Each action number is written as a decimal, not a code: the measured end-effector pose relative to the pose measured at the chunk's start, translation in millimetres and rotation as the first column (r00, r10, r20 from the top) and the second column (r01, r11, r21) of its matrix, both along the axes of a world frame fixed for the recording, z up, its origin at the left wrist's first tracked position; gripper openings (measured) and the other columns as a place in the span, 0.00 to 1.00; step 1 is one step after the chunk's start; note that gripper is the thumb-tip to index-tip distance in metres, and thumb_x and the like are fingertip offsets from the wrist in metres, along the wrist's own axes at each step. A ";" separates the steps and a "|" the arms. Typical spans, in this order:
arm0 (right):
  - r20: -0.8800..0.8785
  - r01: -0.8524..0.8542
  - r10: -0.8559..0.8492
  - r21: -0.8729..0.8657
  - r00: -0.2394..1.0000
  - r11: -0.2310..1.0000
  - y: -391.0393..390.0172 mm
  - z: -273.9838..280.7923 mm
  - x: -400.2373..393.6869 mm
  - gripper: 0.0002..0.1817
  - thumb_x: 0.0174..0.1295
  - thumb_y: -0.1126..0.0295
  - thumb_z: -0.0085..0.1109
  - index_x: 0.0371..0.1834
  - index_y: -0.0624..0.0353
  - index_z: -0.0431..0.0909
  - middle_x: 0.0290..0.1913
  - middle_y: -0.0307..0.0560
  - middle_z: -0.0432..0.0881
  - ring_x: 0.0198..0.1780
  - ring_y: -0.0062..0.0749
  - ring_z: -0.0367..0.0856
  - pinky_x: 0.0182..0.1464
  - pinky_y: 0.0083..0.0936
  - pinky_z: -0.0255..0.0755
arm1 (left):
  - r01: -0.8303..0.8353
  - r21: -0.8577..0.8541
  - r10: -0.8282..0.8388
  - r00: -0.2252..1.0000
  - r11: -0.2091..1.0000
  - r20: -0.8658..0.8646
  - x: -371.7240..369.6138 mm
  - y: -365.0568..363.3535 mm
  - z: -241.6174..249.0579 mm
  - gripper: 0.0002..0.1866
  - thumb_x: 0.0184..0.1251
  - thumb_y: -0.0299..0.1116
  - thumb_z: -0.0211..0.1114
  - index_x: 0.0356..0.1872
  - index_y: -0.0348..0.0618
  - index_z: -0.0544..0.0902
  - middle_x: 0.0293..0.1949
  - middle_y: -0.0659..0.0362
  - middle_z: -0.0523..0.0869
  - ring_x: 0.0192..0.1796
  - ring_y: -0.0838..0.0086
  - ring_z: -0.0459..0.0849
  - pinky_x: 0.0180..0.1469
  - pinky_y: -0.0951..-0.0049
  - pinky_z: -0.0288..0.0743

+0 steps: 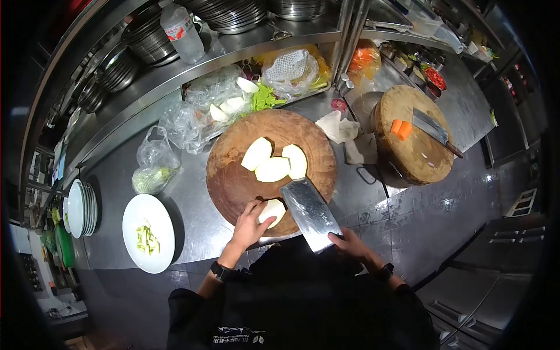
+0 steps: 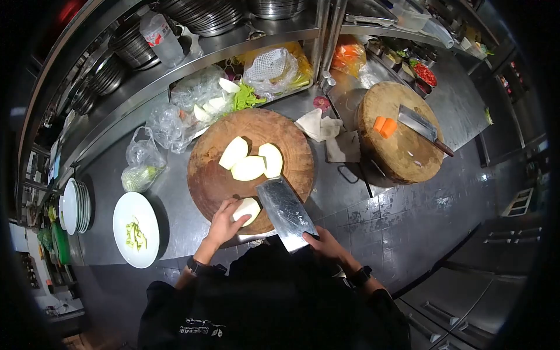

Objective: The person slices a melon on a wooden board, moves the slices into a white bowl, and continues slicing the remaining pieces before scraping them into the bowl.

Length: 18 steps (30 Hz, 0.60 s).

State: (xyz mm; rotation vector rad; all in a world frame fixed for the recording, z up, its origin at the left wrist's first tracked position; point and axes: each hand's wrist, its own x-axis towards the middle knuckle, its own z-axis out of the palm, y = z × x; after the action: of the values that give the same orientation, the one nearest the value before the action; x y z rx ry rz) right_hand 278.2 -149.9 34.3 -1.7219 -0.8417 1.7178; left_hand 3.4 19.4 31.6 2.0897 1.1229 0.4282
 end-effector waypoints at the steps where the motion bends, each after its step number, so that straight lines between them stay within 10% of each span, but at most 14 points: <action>1: -0.005 -0.004 0.004 0.000 1.000 1.000 2.7 -0.4 -1.4 0.21 0.66 0.55 0.56 0.46 0.65 0.74 0.28 0.34 0.73 0.28 0.17 0.68 0.30 0.20 0.64 | -0.002 0.040 0.001 1.000 0.999 0.020 -0.6 0.2 -0.2 0.24 0.58 0.40 0.70 0.52 0.36 0.80 0.52 0.47 0.78 0.53 0.52 0.79 0.55 0.62 0.74; 18: -0.035 0.090 -0.094 -0.105 0.995 0.990 -4.1 -8.5 -4.4 0.21 0.64 0.52 0.60 0.36 0.60 0.69 0.23 0.33 0.69 0.23 0.14 0.68 0.23 0.18 0.63 | 0.092 0.067 -0.091 0.996 0.994 -0.006 1.9 24.8 -5.0 0.21 0.55 0.44 0.69 0.43 0.38 0.83 0.42 0.52 0.81 0.41 0.52 0.83 0.44 0.58 0.78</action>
State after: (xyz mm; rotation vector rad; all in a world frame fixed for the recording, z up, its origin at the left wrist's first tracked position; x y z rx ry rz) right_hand 273.8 -154.0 25.7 -1.7592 -0.6552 1.7552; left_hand 5.4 44.1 26.6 2.1911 1.0227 0.4239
